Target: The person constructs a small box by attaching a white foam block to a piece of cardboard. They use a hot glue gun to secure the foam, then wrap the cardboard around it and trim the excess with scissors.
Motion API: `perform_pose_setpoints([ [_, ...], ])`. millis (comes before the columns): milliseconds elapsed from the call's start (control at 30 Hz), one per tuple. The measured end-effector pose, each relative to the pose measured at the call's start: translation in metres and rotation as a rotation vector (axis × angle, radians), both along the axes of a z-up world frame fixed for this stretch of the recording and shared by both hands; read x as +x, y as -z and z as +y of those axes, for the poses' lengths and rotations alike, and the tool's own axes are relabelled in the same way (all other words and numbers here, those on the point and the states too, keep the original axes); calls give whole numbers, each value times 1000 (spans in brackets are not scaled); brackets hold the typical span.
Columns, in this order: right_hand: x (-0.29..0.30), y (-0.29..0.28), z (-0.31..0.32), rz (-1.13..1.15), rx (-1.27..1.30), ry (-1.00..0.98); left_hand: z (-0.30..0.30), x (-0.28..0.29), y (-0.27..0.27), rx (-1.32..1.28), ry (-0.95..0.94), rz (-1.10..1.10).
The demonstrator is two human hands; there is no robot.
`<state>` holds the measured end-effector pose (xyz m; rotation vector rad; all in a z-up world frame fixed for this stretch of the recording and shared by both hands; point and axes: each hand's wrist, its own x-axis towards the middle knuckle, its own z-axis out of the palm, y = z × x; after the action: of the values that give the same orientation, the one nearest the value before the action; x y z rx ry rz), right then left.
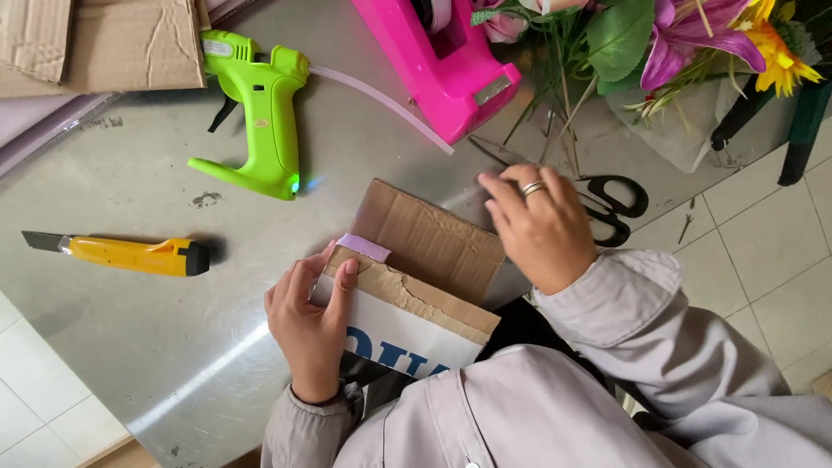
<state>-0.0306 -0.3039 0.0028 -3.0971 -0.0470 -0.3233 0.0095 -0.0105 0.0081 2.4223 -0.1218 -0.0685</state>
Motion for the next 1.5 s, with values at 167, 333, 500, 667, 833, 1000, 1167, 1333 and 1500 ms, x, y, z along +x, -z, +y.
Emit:
perform_pose_setpoints([
  [167,3,19,35,20,330,-116,-1,3,0,42,6,35],
  [333,1,65,44,286,653,138,1,3,-1,9,22,64],
  [500,22,42,48,501,782,122,16,12,-14,-294,112,244],
  [667,33,-22,57,409,918,-21,50,24,-21,-557,171,541],
  [833,38,-40,55,277,857,-182,58,18,-40,-636,289,478],
  [1000,51,-86,55,21,700,-338,50,2,-52,-673,232,352],
  [1167,38,-136,60,-353,572,-203,41,-21,-16,-740,-98,-54],
  [1333,-1,-64,87,37,1414,23,4,-54,83,-1130,-648,24],
  [1500,9,-61,104,474,2168,-24,-31,-32,-15,-1117,-249,-248],
])
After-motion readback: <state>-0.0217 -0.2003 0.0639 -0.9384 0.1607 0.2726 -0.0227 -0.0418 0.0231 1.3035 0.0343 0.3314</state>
